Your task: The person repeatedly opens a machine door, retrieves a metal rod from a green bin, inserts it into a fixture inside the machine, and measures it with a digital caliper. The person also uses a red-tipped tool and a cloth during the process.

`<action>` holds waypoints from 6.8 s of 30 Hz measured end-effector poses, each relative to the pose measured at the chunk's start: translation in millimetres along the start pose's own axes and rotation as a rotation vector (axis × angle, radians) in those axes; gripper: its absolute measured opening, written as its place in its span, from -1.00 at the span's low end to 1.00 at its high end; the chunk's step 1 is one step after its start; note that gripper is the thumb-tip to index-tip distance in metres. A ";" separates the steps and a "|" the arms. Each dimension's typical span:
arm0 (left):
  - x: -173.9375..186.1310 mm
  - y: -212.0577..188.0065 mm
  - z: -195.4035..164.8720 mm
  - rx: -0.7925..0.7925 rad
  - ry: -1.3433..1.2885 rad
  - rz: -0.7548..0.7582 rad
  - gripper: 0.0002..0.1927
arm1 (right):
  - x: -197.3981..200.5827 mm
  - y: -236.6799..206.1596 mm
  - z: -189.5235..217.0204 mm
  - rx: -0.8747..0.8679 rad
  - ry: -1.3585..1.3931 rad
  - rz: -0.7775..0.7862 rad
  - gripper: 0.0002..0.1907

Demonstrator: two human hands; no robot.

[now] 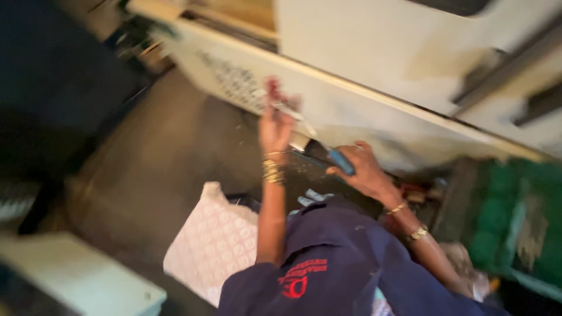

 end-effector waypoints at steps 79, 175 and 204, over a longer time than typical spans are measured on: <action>-276.7 80.4 260.7 -0.300 1.230 0.515 -0.34 | 359.7 -556.4 -120.7 -1.137 -0.494 -1.763 -0.78; -245.6 85.1 387.1 0.043 0.932 0.449 -0.75 | 307.3 -351.6 -129.2 0.129 1.768 -1.252 -0.61; -249.6 77.6 389.7 0.088 0.948 0.429 -0.73 | 388.0 -567.6 -229.3 -1.251 -0.517 -1.503 -0.60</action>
Point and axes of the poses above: each hand's wrist, its own y-axis towards the middle knuckle, its own x-axis out of the back of the hand, z = x × y, the point moved 8 cm from there along y, towards the middle knuckle, and after that the axes turned 12 degrees about y, right-handed, at the moved point
